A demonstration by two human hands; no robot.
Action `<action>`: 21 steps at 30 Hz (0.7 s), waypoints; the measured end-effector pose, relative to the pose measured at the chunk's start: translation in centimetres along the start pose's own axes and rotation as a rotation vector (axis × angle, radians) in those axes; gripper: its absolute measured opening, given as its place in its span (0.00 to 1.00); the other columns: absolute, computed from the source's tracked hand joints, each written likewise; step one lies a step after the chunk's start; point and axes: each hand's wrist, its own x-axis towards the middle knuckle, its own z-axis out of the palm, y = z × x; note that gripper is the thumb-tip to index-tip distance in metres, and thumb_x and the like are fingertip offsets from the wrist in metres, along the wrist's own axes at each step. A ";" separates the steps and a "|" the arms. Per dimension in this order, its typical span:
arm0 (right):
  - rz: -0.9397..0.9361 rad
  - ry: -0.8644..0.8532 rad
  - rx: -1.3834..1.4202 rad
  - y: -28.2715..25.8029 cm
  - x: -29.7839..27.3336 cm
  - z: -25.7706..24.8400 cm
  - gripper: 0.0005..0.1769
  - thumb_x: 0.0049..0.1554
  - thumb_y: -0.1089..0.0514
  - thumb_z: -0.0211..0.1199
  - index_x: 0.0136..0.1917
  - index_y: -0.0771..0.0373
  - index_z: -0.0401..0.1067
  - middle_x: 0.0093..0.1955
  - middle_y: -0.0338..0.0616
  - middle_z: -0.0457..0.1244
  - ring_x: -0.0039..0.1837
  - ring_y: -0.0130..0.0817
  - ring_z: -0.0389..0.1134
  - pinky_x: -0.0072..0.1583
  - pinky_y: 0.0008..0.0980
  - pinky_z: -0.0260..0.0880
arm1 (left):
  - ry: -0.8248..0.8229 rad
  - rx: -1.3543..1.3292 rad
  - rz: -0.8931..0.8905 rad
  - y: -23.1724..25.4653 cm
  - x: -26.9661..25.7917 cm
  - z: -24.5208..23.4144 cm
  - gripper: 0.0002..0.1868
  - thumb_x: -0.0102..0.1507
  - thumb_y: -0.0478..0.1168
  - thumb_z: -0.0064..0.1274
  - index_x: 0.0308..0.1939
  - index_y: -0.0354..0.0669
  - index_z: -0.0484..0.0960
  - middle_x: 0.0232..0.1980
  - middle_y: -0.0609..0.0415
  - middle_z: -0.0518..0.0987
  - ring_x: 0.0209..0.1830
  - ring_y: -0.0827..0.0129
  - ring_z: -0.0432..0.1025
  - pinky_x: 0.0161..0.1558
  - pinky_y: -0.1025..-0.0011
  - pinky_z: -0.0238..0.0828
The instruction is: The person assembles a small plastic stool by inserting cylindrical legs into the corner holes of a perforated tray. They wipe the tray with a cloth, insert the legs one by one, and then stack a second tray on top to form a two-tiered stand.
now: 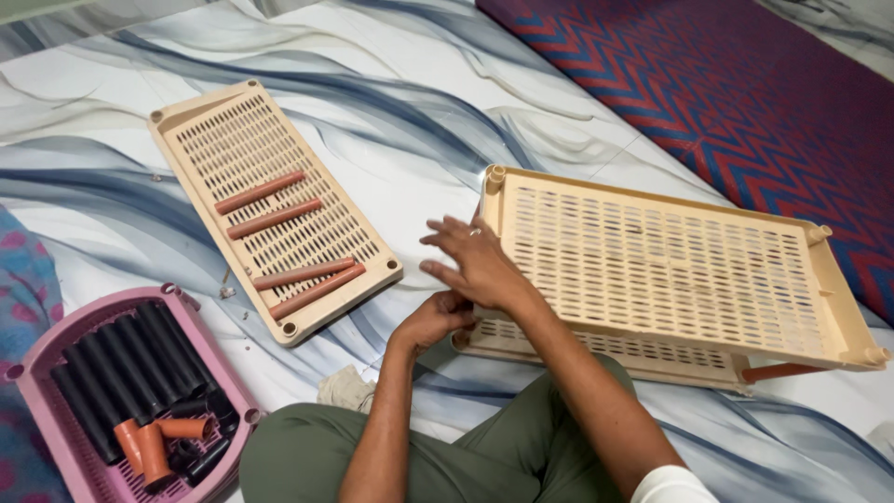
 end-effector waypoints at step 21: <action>0.048 -0.064 0.096 -1.9 -0.2 -2.0 0.27 0.64 0.39 0.53 0.67 0.57 0.73 0.80 0.51 0.52 0.82 0.51 0.45 0.77 0.61 0.33 | 0.005 0.000 0.017 0.3 -0.2 0.3 0.08 0.64 0.35 0.55 0.45 0.33 0.80 0.29 0.53 0.79 0.24 0.71 0.72 0.28 0.71 0.68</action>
